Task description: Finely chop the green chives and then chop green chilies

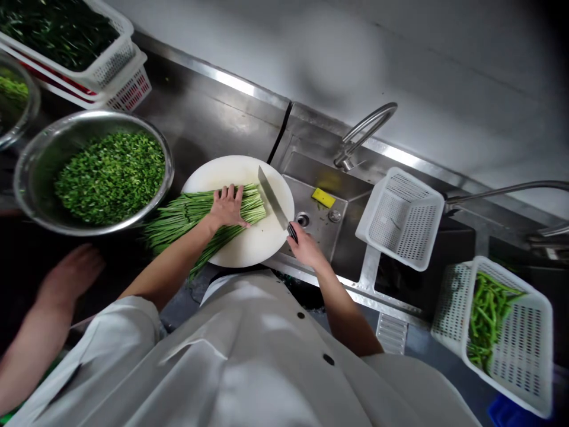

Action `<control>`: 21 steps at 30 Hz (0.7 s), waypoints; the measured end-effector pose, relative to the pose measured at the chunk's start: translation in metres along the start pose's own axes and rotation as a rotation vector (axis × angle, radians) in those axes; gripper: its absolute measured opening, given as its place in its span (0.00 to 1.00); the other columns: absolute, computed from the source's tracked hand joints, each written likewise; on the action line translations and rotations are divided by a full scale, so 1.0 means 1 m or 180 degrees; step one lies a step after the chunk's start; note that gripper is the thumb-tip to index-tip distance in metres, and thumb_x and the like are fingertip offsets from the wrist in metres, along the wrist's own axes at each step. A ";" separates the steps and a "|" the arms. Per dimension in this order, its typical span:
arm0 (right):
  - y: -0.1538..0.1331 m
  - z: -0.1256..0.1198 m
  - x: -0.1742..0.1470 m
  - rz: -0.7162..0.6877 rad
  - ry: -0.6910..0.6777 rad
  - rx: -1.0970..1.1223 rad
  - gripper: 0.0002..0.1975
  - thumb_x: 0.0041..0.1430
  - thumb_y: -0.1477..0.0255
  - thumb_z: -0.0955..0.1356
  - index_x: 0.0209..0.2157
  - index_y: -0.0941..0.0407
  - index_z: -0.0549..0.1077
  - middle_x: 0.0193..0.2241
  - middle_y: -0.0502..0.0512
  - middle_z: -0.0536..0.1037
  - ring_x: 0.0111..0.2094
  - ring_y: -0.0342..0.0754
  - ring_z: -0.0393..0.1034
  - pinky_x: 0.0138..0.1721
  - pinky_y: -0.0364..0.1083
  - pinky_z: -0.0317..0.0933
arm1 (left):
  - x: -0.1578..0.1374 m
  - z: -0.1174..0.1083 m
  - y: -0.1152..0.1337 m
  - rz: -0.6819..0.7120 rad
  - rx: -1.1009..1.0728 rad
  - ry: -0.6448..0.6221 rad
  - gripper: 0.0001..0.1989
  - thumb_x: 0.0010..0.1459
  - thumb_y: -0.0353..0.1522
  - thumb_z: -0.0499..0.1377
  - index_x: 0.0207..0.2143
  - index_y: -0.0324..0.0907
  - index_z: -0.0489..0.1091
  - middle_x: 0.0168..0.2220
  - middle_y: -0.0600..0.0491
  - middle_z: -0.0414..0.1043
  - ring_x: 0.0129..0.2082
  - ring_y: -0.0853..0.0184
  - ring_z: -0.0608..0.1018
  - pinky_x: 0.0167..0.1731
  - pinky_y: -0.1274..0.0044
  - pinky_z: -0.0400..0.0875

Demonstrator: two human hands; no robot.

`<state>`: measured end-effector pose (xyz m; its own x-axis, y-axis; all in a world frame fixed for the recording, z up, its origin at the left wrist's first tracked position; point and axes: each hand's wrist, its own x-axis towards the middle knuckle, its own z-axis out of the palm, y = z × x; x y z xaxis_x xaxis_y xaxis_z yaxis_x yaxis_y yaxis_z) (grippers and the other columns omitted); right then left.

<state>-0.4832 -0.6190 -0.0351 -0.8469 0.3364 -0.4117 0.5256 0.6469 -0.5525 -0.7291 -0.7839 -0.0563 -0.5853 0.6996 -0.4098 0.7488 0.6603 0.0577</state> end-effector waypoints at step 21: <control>-0.057 -0.006 -0.041 -0.0001 -0.0086 -0.0829 0.16 0.73 0.67 0.56 0.56 0.56 0.63 0.35 0.65 0.81 0.36 0.61 0.77 0.36 0.51 0.60 | -0.013 0.019 0.014 -0.0112 -0.0169 0.0301 0.72 0.42 0.56 0.70 0.75 0.29 0.37 0.73 0.27 0.47 0.71 0.38 0.52 0.69 0.54 0.41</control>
<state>-0.4794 -0.6657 0.0177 -0.8428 0.3201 -0.4328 0.4839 0.8025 -0.3489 -0.7049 -0.7892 -0.0672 -0.6395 0.6968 -0.3249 0.7113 0.6966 0.0939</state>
